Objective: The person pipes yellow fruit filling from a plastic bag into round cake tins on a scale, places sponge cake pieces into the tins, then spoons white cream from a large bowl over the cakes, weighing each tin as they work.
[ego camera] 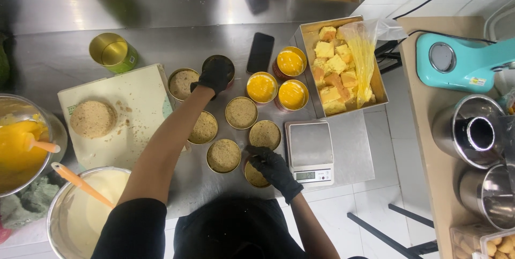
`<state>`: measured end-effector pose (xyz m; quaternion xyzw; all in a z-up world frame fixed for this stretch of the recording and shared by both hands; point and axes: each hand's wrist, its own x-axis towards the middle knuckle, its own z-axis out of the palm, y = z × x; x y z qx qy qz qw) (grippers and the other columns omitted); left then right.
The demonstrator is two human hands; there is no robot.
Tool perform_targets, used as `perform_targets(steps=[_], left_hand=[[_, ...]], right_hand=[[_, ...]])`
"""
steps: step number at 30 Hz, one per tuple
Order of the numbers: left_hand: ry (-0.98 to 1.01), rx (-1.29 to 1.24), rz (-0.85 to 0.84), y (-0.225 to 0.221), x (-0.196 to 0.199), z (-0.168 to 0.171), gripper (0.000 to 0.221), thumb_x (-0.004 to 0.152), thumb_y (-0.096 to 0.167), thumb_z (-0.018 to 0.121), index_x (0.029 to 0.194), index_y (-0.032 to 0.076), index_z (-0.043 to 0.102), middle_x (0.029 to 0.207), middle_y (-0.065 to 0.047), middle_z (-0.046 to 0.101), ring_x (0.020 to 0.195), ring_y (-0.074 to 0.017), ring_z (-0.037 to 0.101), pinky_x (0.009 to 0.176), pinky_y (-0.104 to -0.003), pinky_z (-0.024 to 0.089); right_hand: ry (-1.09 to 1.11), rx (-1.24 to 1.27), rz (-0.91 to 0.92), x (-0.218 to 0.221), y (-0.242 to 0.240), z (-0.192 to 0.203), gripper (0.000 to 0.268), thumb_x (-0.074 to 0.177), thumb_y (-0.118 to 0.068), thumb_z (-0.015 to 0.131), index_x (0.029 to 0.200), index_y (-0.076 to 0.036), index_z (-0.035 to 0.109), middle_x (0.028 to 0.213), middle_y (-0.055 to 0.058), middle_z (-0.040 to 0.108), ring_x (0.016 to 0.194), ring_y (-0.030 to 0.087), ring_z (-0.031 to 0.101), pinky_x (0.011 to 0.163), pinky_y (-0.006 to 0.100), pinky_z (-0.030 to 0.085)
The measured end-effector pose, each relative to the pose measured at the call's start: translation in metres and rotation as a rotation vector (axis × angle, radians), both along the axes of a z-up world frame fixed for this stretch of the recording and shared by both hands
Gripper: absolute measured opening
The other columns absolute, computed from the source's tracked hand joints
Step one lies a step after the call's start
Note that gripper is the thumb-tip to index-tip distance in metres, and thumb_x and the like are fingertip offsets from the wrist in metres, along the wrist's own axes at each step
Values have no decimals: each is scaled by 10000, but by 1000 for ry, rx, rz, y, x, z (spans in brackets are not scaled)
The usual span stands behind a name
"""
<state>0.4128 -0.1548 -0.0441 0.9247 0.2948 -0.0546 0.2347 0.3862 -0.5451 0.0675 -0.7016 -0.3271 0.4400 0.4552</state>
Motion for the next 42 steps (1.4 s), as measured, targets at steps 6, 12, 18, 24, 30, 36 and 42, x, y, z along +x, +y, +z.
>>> perform_targets(steps=[6,12,18,24,30,36,42], left_hand=[[-124,66,-169,13,-2,-11,388,938,165,645,1325,178,672,1447,-180,508,1315,-357,490,1099,-467,389],[-297,51,-38,39,-78,120,362,997,175,629,1353,115,647,1316,-139,618,1273,-310,577,1136,-425,450],[499,350,53,193,-258,26,321,945,139,648,1245,74,745,1359,-170,677,1188,-333,683,981,-470,574],[371,91,203,193,-393,-3,851,524,206,950,1331,184,678,1297,-156,674,1184,-354,647,998,-481,527],[522,84,126,151,-367,43,557,621,325,915,1148,178,809,1152,-138,756,1100,-333,709,955,-445,582],[648,65,-28,124,-346,32,439,577,303,868,947,69,830,947,-201,793,917,-356,771,831,-434,617],[286,-75,-148,75,-248,116,468,693,434,853,988,81,768,977,-155,752,934,-334,711,871,-433,570]], right_hand=[[49,-19,7,2,-3,-1,408,961,-162,713,1364,-134,659,1188,27,743,1048,106,671,913,277,554],[-69,-193,-15,11,-11,-18,352,937,-199,747,1276,-116,702,1107,37,777,1013,117,718,885,284,588],[80,-113,-48,8,-16,-28,346,933,-173,722,1264,-75,689,1103,57,781,1005,130,722,875,299,591],[39,-87,19,-2,-6,-14,403,935,-143,717,1331,-86,676,1172,61,773,1071,136,715,920,286,577],[135,43,86,-12,9,8,409,964,-114,672,1372,-92,650,1313,47,713,1189,136,655,1023,293,525],[19,38,86,-8,0,14,359,979,-132,665,1334,-80,679,1289,40,733,1198,140,655,1032,293,505],[197,-90,29,23,-24,-42,420,951,-73,616,1367,-112,662,1201,59,767,1091,164,705,934,302,569]])
